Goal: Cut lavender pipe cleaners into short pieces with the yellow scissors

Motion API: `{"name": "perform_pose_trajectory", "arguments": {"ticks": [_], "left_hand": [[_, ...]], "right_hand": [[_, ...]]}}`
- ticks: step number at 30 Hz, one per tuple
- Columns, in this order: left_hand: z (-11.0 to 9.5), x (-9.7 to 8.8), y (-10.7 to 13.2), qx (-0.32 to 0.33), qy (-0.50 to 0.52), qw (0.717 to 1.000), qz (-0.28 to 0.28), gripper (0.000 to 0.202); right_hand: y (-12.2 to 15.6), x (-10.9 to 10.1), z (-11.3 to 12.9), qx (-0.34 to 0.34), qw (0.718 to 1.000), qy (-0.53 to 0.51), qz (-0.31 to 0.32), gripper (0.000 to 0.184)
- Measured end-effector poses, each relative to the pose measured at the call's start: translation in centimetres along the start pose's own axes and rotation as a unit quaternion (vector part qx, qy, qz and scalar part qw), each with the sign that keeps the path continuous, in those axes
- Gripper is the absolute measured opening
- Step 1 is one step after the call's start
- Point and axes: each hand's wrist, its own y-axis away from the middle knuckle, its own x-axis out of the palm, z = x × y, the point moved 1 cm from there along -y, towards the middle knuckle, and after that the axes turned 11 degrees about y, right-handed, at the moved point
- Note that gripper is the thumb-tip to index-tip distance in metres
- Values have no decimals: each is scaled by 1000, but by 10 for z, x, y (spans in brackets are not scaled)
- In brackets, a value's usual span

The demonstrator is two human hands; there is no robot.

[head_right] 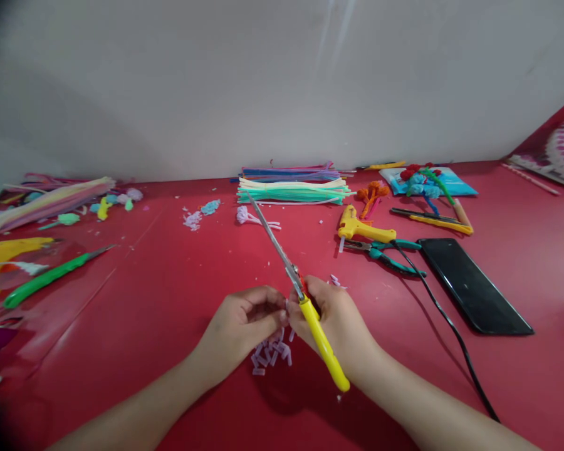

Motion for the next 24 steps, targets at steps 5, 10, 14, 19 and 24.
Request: {"name": "perform_pose_trajectory", "arguments": {"ticks": [5,10,14,19,24], "left_hand": [[-3,-4,-1,7,24,1000,-8,7],[-14,-20,-7,60,128,986,-90,14],[-19,-28,-8,103,180,970,-127,10],[-20,-28,-7,133,189,964,-130,4],[-22,-30,-6,143,188,962,-138,4]], "right_hand": [[-1,-7,-2,-28,997,69,1,19],[-4,-16,-9,-61,960,275,-7,28],[-3,-9,-12,-99,924,370,-17,31],[-4,-5,-13,-110,898,426,-21,31],[-4,-4,-14,-112,886,450,-20,31]]}}
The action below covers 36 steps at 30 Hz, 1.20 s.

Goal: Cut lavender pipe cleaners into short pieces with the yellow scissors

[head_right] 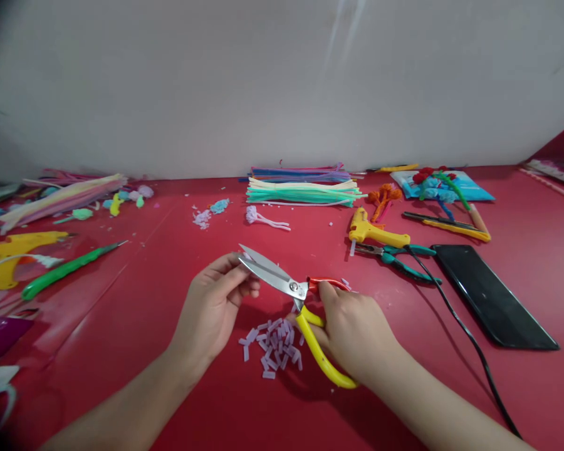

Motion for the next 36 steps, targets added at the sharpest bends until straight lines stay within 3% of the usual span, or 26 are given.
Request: {"name": "perform_pose_trajectory", "arguments": {"ticks": [28,33,36], "left_hand": [[-1,-2,-2,10,-26,1000,9,9],[1,-2,-1,-23,-11,999,32,10],[5,1,2,-73,-12,995,72,10]], "right_hand": [[2,3,-3,7,1000,17,8,31],[-1,4,-6,58,991,-114,45,31],[-3,0,-3,81,959,-262,70,29]]}}
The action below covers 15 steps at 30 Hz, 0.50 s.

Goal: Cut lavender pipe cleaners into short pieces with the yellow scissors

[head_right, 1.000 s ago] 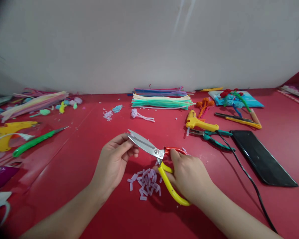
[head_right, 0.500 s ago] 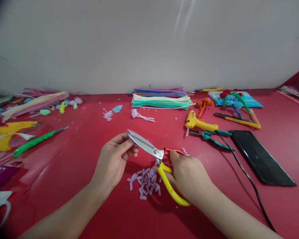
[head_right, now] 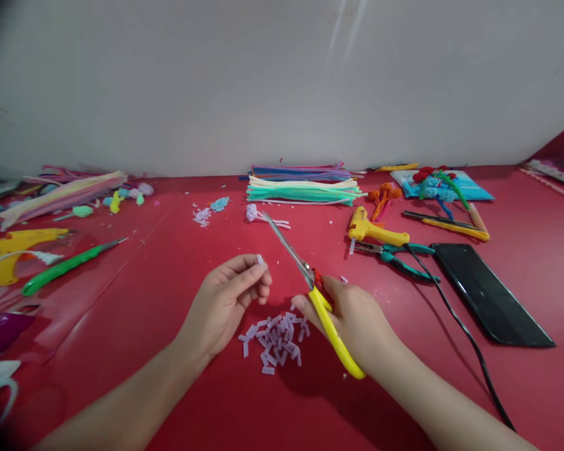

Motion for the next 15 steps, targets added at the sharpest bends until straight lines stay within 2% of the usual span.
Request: {"name": "perform_pose_trajectory", "arguments": {"ticks": [4,7,10,15], "left_hand": [[8,7,3,-82,-7,995,49,11],[13,11,4,-139,-32,987,78,13],[14,14,6,-169,-63,979,93,15],[11,16,7,-186,-89,974,97,14]], "right_hand": [[1,-2,8,24,980,-195,15,24],[2,-1,12,32,957,-289,1,19],[4,-1,13,29,944,-327,-4,18],[6,-4,15,33,942,-334,3,15]]}}
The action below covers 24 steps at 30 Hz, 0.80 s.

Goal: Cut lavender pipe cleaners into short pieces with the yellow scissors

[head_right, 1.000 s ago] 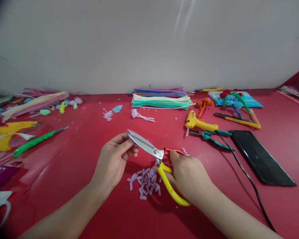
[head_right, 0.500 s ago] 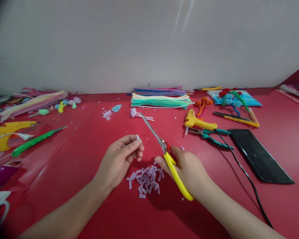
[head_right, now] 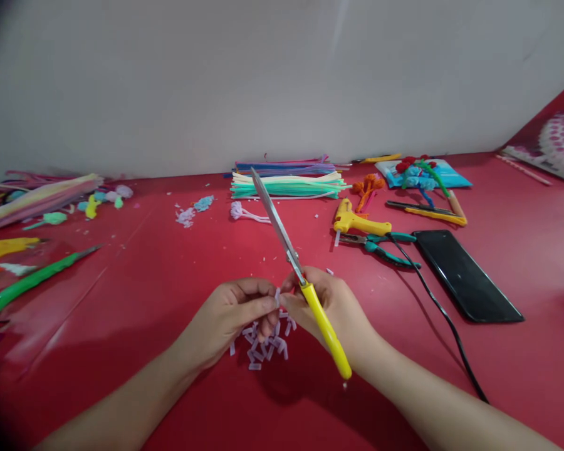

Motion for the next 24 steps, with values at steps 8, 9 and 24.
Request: {"name": "perform_pose_trajectory", "arguments": {"ticks": [8,9,24], "left_hand": [[4,5,-1,30,-46,998,-39,9],[5,6,-1,41,-51,996,-55,8],[-12,-22,-1,246,73,951,-171,7]], "right_hand": [[3,1,1,-25,997,68,-11,8],[3,2,1,-28,997,77,-14,10],[-2,-8,-7,-76,892,443,-33,31]]}}
